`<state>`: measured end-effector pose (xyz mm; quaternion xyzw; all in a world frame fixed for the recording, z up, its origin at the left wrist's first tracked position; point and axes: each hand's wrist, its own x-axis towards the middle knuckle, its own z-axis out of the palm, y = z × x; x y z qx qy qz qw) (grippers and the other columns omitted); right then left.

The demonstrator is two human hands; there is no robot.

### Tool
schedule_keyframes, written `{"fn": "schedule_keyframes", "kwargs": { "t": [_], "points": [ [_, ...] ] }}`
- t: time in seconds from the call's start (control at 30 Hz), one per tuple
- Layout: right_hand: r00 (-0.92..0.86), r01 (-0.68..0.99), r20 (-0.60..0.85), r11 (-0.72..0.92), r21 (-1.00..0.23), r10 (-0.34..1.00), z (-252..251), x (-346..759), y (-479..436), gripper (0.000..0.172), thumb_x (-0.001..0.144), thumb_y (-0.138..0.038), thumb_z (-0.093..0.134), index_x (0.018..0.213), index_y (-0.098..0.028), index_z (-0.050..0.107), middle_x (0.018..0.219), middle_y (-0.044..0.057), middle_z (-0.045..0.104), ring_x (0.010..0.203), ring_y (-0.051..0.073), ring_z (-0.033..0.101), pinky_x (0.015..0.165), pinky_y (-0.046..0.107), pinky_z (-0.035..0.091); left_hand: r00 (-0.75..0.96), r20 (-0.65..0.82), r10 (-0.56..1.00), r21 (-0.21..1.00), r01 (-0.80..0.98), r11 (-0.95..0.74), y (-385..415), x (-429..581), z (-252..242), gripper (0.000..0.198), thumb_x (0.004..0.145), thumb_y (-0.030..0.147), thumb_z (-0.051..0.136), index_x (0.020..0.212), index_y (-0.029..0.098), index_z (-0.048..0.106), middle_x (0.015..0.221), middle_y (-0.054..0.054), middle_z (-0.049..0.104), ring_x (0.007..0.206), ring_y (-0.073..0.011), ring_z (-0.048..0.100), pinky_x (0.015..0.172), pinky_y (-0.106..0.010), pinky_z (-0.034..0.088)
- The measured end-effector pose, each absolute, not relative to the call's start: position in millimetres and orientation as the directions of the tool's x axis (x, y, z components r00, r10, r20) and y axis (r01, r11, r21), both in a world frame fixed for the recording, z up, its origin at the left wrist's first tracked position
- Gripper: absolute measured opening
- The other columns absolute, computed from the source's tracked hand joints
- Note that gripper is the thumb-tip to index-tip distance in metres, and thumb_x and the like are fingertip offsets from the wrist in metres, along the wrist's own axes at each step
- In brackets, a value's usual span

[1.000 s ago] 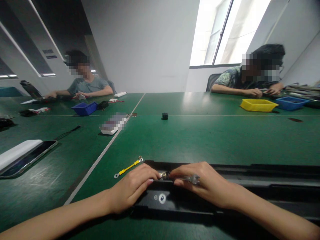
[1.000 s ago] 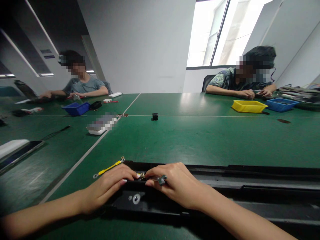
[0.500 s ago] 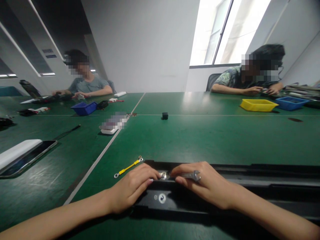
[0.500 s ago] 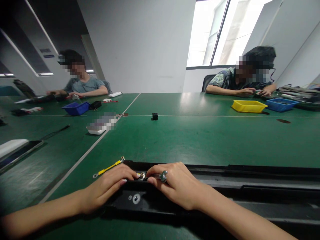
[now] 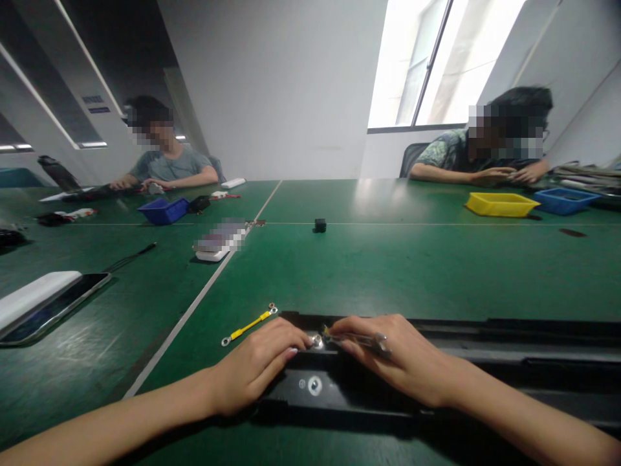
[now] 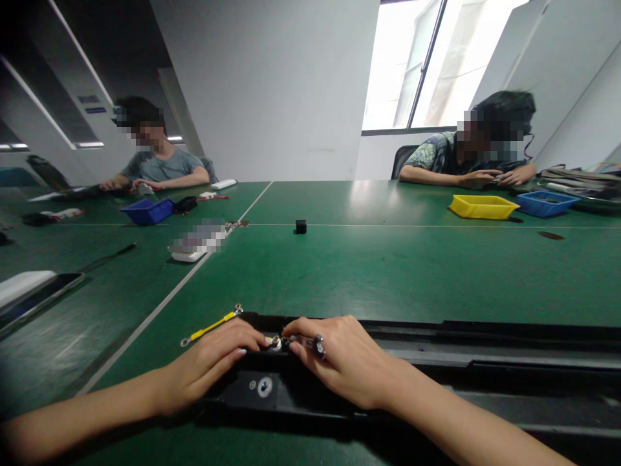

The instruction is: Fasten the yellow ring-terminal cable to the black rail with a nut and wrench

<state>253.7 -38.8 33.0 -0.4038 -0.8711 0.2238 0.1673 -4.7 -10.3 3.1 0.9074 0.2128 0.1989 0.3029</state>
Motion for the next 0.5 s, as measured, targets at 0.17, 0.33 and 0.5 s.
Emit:
{"fn": "schedule_keyframes", "kwargs": {
  "t": [0.17,0.33,0.5],
  "points": [
    [-0.606,0.641,0.102,0.561,-0.524,0.789,32.6,254.6,-38.0,0.026,0.096,-0.030,0.037,0.114,-0.019,0.053,0.089,0.004,0.069,0.073,0.017,0.063,0.066,0.027,0.043,0.831,0.235,0.504,0.630,0.265,-0.730,-9.4,-4.5,3.1,0.031,0.101,0.027,0.026,0.107,0.016,0.054,0.110,-0.011,0.059,0.104,-0.0223,0.052,0.095,-0.037,0.041],
    [-0.601,0.627,0.085,0.535,-0.567,0.795,32.4,254.8,-37.8,0.028,0.098,-0.034,0.036,0.114,-0.019,0.053,0.091,0.005,0.069,0.077,0.018,0.064,0.069,0.028,0.044,0.831,0.234,0.505,0.631,0.265,-0.729,-8.7,-4.5,2.6,0.028,0.100,0.024,0.027,0.109,0.016,0.053,0.111,-0.010,0.059,0.105,-0.0215,0.052,0.095,-0.035,0.040],
    [-0.598,0.614,0.073,0.515,-0.598,0.798,32.2,254.6,-38.2,0.027,0.097,-0.034,0.038,0.114,-0.020,0.054,0.097,0.005,0.070,0.082,0.018,0.066,0.071,0.028,0.046,0.829,0.245,0.504,0.636,0.255,-0.729,-8.9,-4.4,2.6,0.027,0.100,0.021,0.028,0.108,0.016,0.053,0.111,-0.009,0.059,0.105,-0.0206,0.052,0.095,-0.034,0.040]
  ]
}}
